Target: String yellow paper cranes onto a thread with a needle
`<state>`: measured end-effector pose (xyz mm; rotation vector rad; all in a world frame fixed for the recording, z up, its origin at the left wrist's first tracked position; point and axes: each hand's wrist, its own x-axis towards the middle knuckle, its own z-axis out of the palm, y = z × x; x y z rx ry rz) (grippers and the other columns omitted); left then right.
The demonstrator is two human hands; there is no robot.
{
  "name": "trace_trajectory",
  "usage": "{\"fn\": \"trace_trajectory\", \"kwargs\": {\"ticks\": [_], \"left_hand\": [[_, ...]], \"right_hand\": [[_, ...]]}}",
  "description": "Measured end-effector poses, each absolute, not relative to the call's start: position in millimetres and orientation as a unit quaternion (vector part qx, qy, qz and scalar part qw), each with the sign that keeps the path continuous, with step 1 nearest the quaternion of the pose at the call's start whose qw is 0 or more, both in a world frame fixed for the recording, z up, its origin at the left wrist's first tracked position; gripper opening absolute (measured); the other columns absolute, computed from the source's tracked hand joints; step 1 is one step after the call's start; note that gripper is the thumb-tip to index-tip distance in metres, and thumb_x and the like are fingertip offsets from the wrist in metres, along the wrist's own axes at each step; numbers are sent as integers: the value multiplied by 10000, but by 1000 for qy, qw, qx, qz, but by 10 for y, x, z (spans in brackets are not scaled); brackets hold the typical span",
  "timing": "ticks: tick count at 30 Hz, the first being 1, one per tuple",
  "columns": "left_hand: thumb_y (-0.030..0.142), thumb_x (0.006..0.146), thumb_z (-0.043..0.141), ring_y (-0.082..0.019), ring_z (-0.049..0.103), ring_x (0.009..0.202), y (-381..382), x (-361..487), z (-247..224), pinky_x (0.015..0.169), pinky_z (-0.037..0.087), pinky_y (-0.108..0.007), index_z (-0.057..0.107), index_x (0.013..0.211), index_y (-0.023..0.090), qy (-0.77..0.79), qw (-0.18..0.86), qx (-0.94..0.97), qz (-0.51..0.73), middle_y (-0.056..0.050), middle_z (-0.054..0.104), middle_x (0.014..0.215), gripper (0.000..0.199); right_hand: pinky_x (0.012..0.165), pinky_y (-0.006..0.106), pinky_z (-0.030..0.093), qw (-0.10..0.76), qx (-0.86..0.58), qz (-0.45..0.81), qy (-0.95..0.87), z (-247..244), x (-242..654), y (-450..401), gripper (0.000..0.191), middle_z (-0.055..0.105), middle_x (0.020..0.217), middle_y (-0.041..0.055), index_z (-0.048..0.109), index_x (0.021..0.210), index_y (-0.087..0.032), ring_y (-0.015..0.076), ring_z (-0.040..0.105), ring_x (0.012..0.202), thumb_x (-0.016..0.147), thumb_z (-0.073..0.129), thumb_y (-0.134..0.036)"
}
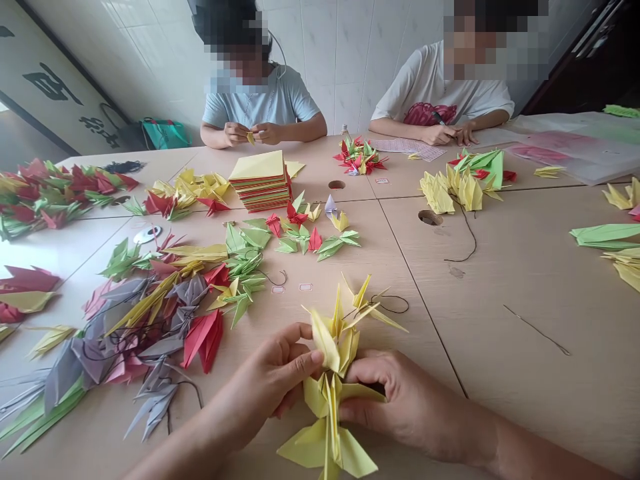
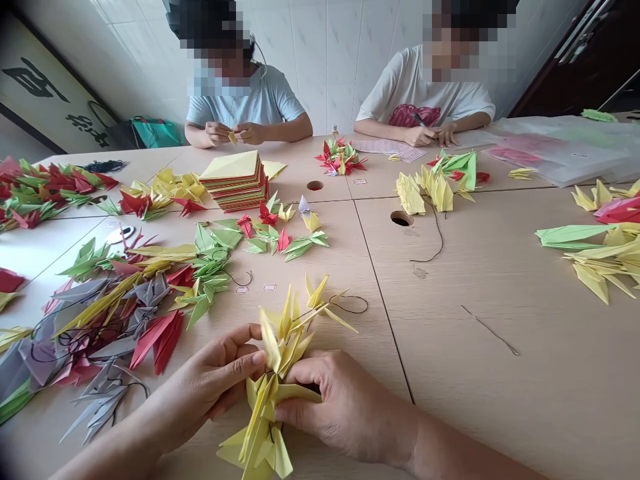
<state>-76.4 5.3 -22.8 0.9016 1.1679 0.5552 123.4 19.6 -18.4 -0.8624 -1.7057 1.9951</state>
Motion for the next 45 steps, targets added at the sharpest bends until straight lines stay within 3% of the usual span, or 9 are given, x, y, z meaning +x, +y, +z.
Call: {"fn": "trace_trajectory", "kwargs": {"ticks": [4,7,11,14,20,28,35,40,45], "left_hand": [[461,841,598,-7,275,397,58,-745,-241,353,170,-155,581,866,146,519,692,426,263,56,485,650,317],[471,846,588,-14,293,415,56,-746,-252,369,186,-155,552,833,154,510,695,435,259,46,510,667,320],[471,861,571,-22,266,437,39,-743,-277,392,197,-154,515,800,164,473,726,433,249,64,451,633,318],[458,868,569,-32,246,447,18,-730,-300,399,195,-156,490,780,173,446,745,428,251,83,371,592,309],[480,862,560,-47,267,478,9,-733,-276,402,216,-163,502,784,164,453,728,459,235,70,382,616,331],[425,841,605,-37,354,454,11,-724,-142,405,256,-162,563,765,153,476,704,474,230,13,592,684,285],[458,780,673,-101,534,637,-47,-764,-148,552,407,-171,576,892,185,453,709,465,275,-4,637,770,310],[420,811,636,-81,463,535,-50,-753,-108,470,374,-159,560,819,184,502,657,498,263,21,589,682,249],[353,857,565,-77,426,529,-53,-701,-106,466,361,-154,556,787,182,529,601,544,251,41,529,629,185]], "right_hand": [[623,245,400,186,-354,705,-586,-330,1280,202,314,521,710,-17,583,764,-178,123,479,677,835,614,-483],[558,211,387,267,-392,694,-541,-426,1292,185,297,454,714,-43,474,812,-208,96,424,638,852,604,-471],[544,199,425,377,-416,652,-509,-435,1272,161,296,490,790,-50,422,1103,-285,83,468,626,887,582,-410],[512,200,423,368,-433,651,-503,-417,1263,176,455,549,797,-50,333,1280,-328,72,485,568,897,573,-386],[490,195,418,359,-434,651,-509,-412,1282,235,234,531,649,-44,589,828,-193,62,491,523,898,556,-414],[493,185,428,489,-456,607,-430,-449,1315,299,186,652,787,-13,613,866,-206,57,531,543,882,597,-391],[517,215,424,389,-460,633,-486,-415,1273,237,432,582,944,-10,404,1234,-290,76,540,609,879,575,-465],[577,235,368,323,-421,681,-504,-363,1293,187,345,496,714,-51,446,992,-232,95,455,617,874,532,-545],[577,243,305,267,-356,708,-549,-278,1315,148,475,401,671,-43,489,792,-185,108,353,629,823,501,-658]]}}
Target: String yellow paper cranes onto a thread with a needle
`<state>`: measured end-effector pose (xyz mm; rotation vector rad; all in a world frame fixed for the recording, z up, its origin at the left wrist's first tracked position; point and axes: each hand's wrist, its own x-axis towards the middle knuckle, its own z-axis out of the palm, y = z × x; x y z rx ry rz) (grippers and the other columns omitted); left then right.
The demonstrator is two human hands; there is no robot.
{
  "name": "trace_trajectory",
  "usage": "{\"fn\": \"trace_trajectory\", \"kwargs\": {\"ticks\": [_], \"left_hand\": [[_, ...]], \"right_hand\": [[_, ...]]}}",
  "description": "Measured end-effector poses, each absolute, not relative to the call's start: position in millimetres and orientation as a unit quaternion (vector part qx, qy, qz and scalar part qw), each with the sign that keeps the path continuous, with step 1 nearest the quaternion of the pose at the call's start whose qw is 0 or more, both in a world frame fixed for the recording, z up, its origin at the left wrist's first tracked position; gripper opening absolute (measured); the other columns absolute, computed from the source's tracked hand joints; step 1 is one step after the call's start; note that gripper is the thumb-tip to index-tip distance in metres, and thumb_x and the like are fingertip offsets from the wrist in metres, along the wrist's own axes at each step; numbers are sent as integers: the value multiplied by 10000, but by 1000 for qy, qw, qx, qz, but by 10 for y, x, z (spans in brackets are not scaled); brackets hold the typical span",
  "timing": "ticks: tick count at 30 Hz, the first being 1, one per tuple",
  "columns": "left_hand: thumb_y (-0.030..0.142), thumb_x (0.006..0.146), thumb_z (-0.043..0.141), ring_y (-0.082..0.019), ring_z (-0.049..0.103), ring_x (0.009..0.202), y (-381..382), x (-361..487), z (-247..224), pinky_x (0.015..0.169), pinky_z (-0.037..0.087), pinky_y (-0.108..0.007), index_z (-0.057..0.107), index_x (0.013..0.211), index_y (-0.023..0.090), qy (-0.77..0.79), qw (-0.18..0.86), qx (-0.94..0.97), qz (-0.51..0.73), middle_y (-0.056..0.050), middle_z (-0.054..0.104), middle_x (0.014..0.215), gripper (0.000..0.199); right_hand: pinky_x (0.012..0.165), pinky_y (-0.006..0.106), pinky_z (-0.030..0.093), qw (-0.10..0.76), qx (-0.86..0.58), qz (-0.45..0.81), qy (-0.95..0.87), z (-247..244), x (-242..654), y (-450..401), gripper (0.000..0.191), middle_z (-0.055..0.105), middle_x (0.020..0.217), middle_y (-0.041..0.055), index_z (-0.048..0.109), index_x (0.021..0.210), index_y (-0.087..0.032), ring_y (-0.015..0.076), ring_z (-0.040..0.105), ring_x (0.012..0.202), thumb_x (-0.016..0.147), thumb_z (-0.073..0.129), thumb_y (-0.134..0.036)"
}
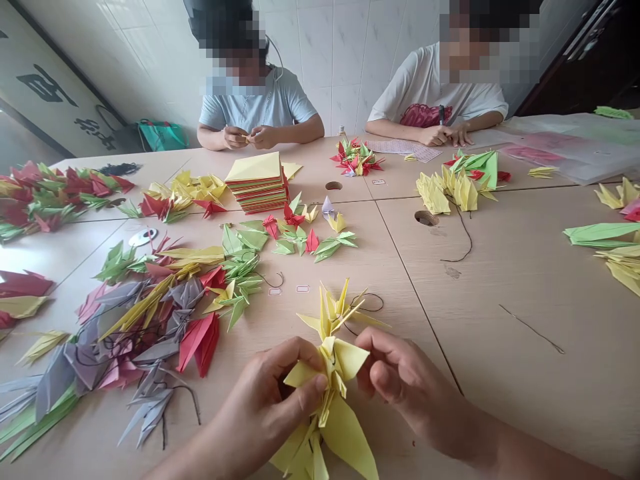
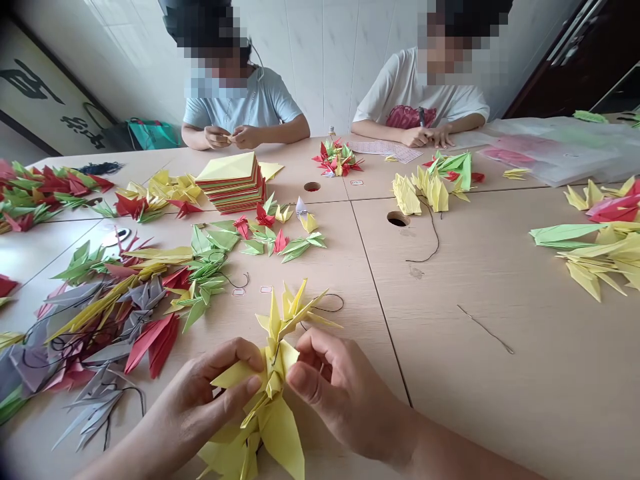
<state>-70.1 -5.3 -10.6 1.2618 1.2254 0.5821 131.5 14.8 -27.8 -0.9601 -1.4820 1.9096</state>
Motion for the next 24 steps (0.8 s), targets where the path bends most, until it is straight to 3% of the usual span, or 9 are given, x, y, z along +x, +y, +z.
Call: {"fn": "trace_trajectory", "kwargs": {"ticks": [4,8,11,16,24], "left_hand": [[250,834,556,-74,375,514,-68,-674,-101,442,333,-152,523,764,195,536,575,565,250,61,481,610,95],[165,818,538,-86,418,553,-90,-670,-105,479,369,-161,529,752,199,521,565,587,256,41,528,658,74],[206,829,566,-90,428,552,-105,-675,-129,473,369,-164,522,770,203,514,605,552,255,36,534,663,74],[313,763,696,-86,430,541,-92,-657,-154,480,359,-167,422,705,209,503,654,484,293,49,538,639,299],[319,794,682,-86,405,585,-91,-663,-179,560,359,-182,419,641,193,492,633,496,333,56,510,619,329]], "right_hand": [[519,229,250,239,-371,665,-602,-296,1288,138,343,334,633,-66,463,737,-195,94,287,579,866,575,-492],[591,225,313,238,-365,625,-647,-340,1261,149,284,405,701,-47,471,717,-197,109,357,656,914,542,-389],[637,226,344,245,-348,640,-640,-319,1234,139,236,436,731,-43,497,744,-203,117,383,693,920,539,-354],[688,236,377,267,-310,681,-607,-273,1187,117,179,476,771,-32,574,822,-217,129,436,741,939,504,-333],[569,224,311,253,-346,695,-577,-375,1221,114,260,433,656,-51,513,708,-201,101,383,614,906,563,-362]]}}
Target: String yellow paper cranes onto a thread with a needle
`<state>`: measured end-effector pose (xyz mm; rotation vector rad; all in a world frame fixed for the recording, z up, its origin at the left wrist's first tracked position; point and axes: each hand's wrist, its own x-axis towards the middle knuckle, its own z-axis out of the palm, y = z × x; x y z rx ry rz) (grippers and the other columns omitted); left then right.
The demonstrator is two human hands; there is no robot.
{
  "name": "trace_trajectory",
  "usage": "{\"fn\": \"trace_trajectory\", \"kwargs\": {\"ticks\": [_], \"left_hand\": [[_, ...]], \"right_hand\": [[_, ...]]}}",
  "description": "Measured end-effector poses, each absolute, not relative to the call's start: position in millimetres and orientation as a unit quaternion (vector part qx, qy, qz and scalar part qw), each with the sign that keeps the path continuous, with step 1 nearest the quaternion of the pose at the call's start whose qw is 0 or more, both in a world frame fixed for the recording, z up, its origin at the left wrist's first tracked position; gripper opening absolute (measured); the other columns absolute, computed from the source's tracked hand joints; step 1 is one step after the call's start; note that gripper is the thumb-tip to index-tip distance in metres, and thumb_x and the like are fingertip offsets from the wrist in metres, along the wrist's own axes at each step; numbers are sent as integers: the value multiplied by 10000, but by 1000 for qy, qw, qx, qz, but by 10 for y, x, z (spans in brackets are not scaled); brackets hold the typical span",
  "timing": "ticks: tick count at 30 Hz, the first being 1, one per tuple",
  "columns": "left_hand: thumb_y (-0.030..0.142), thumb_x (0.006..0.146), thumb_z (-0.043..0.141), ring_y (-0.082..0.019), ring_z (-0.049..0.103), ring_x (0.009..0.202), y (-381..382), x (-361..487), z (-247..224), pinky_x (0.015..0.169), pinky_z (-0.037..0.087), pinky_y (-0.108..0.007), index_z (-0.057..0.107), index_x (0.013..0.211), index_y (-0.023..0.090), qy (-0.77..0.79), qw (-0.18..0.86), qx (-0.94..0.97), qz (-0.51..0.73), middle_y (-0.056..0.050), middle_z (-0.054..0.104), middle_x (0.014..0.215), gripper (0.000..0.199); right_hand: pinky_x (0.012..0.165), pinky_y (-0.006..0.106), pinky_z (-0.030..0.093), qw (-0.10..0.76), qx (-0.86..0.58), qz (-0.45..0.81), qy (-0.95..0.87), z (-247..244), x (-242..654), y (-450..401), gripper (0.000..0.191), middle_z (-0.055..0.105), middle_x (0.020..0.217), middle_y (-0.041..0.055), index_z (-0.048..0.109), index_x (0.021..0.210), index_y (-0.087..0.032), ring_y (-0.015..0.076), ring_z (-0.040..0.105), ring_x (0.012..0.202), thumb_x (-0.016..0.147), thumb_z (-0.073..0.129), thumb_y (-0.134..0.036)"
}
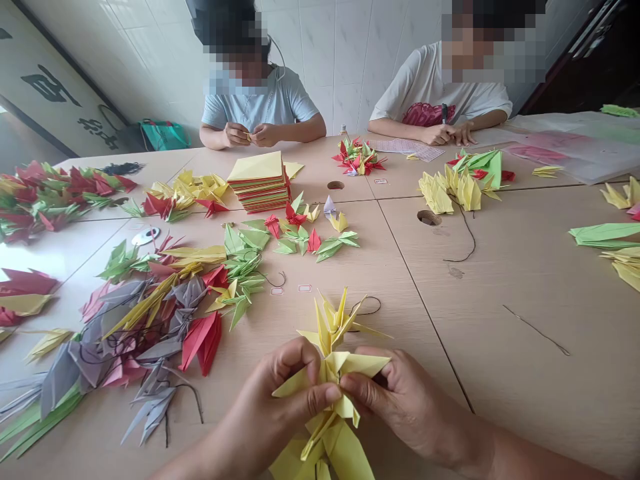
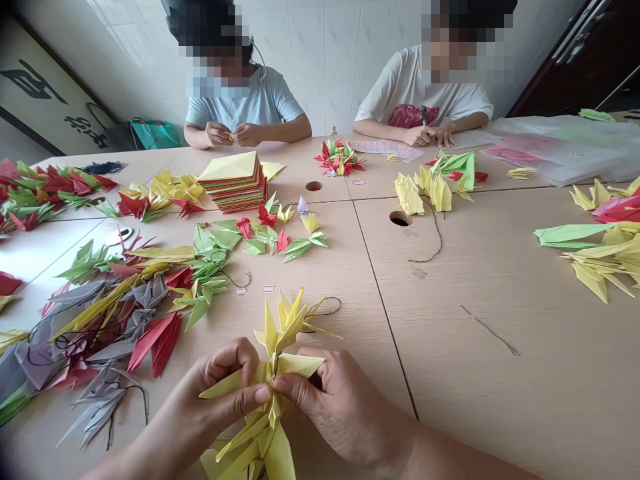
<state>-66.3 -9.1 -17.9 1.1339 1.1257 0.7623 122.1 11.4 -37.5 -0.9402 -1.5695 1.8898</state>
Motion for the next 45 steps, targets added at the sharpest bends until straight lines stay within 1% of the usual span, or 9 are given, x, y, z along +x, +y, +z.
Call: {"fn": "trace_trajectory", "kwargs": {"ticks": [12,17,21,26,33,37,41,43,45], "left_hand": [[303,798,681,-81,356,567,-98,-661,-208,530,328,-178,407,633,190,514,630,459,358,60,439,606,339],[350,837,635,-76,352,534,-117,-663,-223,495,319,-182,399,704,208,487,662,460,337,64,450,618,306],[325,858,609,-77,343,557,-129,-647,-232,531,348,-183,408,720,208,504,623,490,343,65,416,654,271],[312,890,561,-78,298,542,-122,-659,-255,512,309,-182,421,746,212,501,622,496,340,71,373,634,224],[395,868,585,-113,444,651,-4,-756,-216,584,386,-199,537,882,217,528,593,431,428,22,530,750,186],[361,855,616,-133,536,755,24,-784,-212,673,437,-222,619,1009,230,522,641,403,393,-13,602,908,203],[344,833,641,-151,560,841,16,-798,-238,718,439,-236,610,1166,281,500,703,363,353,-24,620,1074,340],[337,818,651,-136,558,803,21,-801,-241,711,430,-231,620,1156,286,482,726,350,344,-10,630,1034,343],[327,804,657,-124,545,744,31,-802,-232,689,417,-223,639,1124,271,464,740,351,337,7,631,875,325]], "right_hand": [[547,220,298,265,-362,708,-546,-328,1190,104,229,399,670,-44,556,788,-184,95,332,600,924,509,-361],[530,225,301,242,-360,714,-549,-323,1199,125,269,405,630,-48,498,720,-185,96,354,579,899,543,-381],[562,215,345,232,-366,711,-554,-316,1195,106,254,442,689,-31,504,729,-182,101,392,633,903,537,-363],[555,213,367,234,-379,681,-582,-329,1186,87,281,423,689,-24,487,706,-186,111,392,646,926,484,-362],[537,204,381,228,-368,670,-603,-312,1214,105,228,445,672,-33,529,690,-186,108,416,625,890,548,-295],[638,232,455,210,-331,662,-639,-272,1215,100,131,612,834,3,649,881,-208,156,550,774,898,523,-238],[796,314,487,213,-320,637,-669,-266,1218,105,201,652,1039,39,680,1050,-245,202,597,887,878,581,-280],[907,349,449,230,-314,623,-679,-271,1214,111,217,639,1109,40,684,1073,-266,208,599,942,874,598,-283],[939,354,429,245,-305,619,-681,-275,1208,116,226,627,1135,42,680,1083,-275,214,589,984,875,601,-313]]}}
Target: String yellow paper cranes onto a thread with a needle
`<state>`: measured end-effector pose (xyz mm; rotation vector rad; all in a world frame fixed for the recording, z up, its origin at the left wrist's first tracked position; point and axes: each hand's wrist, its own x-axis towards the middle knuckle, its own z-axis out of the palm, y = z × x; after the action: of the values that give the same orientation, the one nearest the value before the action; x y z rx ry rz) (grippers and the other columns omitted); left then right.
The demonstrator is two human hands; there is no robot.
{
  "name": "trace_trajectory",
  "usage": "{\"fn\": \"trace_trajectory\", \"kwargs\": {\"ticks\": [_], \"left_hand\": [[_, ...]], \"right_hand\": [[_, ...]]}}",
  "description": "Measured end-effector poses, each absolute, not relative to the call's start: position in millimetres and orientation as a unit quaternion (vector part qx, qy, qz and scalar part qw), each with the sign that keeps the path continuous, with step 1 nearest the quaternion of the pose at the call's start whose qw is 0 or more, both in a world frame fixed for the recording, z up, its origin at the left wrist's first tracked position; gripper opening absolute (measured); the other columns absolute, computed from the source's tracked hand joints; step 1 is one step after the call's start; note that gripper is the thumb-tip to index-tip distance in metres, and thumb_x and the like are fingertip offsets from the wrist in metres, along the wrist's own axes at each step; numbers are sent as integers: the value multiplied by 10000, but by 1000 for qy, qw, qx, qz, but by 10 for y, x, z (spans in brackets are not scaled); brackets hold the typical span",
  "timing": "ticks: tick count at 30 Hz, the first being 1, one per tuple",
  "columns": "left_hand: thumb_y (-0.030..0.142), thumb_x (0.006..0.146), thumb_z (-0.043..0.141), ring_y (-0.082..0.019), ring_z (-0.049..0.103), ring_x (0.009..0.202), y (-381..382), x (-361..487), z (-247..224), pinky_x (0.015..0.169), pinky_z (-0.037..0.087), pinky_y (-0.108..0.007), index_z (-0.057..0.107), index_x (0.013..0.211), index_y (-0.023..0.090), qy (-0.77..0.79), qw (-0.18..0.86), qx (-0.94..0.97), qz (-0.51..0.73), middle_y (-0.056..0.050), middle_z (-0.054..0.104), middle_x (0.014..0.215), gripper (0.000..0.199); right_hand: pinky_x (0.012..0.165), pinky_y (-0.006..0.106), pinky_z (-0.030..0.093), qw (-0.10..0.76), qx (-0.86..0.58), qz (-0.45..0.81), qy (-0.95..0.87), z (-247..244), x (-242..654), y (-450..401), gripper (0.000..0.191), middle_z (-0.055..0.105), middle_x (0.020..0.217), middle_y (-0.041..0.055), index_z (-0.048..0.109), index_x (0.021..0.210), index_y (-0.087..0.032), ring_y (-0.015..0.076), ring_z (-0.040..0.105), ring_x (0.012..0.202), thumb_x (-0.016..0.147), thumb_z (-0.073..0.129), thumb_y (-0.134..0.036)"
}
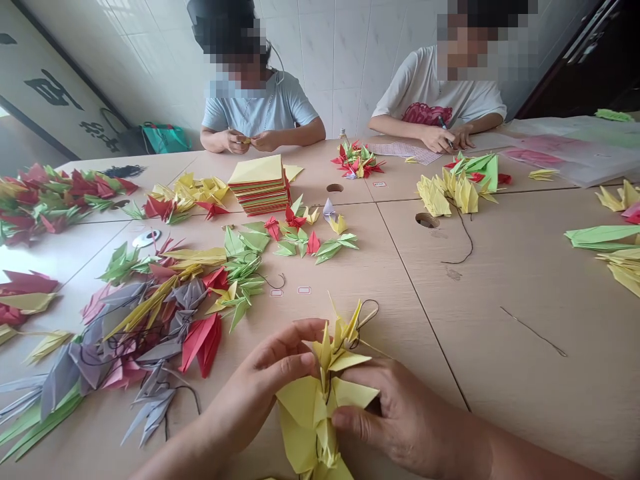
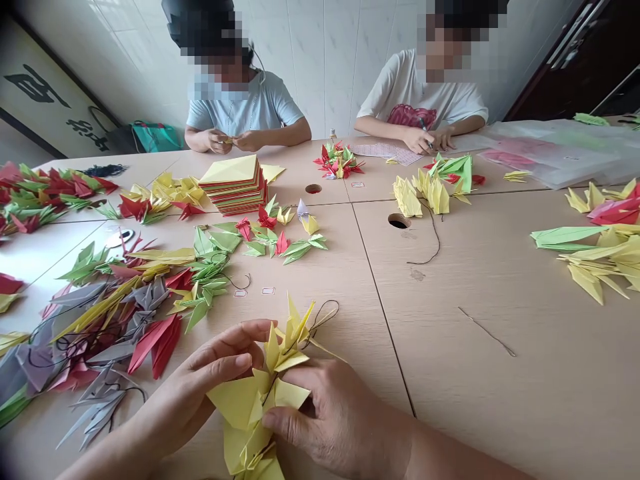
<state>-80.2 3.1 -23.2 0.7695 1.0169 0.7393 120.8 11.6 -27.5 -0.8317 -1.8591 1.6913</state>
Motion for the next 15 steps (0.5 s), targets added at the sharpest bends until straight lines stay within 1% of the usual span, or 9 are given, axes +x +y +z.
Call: {"fn": "trace_trajectory", "kwargs": {"ticks": [1,3,5,7,8,10,12,14,15], "left_hand": [[320,798,659,-123,539,731,35,-802,-224,681,411,-221,647,1111,264,460,743,354,334,12,619,821,318],[314,792,658,-126,534,731,37,-803,-208,677,401,-223,656,1100,259,458,740,367,327,15,608,799,313],[326,809,642,-129,531,743,33,-807,-197,696,394,-230,658,1091,264,461,732,392,313,17,606,797,289],[342,833,625,-134,526,768,27,-814,-192,732,385,-235,661,1068,268,467,712,433,294,21,600,785,249],[352,842,617,-137,523,785,25,-818,-192,746,381,-238,661,1058,269,470,701,454,286,20,598,791,235],[368,857,601,-153,526,829,28,-826,-194,763,379,-249,664,1038,265,467,686,489,270,8,594,839,218],[381,870,580,-165,528,856,32,-832,-196,770,382,-262,678,1013,260,455,674,516,269,-6,573,894,211],[398,885,556,-169,524,862,31,-835,-199,768,384,-266,697,979,246,446,665,535,270,-17,552,922,227],[413,891,544,-168,520,855,29,-835,-201,759,385,-266,702,969,237,444,663,539,271,-23,550,929,250]], "right_hand": [[928,350,433,252,-299,620,-681,-277,1206,119,227,627,1119,45,683,1069,-269,220,582,995,874,598,-349],[873,334,447,260,-293,624,-676,-281,1209,125,261,631,1024,49,691,989,-240,226,569,976,870,576,-442],[751,300,458,254,-316,639,-654,-291,1224,135,370,600,828,32,670,840,-198,194,560,818,866,527,-539],[613,259,423,244,-358,667,-606,-307,1248,152,486,505,667,-2,598,720,-177,140,488,645,881,436,-606],[569,245,402,243,-381,679,-579,-316,1259,163,524,473,637,-10,564,691,-174,126,459,607,889,389,-626],[527,228,396,240,-421,693,-534,-332,1275,184,539,467,634,-10,525,680,-176,118,452,591,894,351,-639],[506,220,425,226,-456,687,-519,-347,1278,198,482,468,642,-15,502,685,-183,119,458,591,870,434,-623],[490,217,447,207,-479,668,-531,-362,1271,202,413,438,633,-30,490,694,-190,113,438,580,844,524,-573],[486,215,447,199,-483,659,-541,-371,1265,201,383,431,634,-32,493,698,-191,111,431,577,848,536,-541]]}}
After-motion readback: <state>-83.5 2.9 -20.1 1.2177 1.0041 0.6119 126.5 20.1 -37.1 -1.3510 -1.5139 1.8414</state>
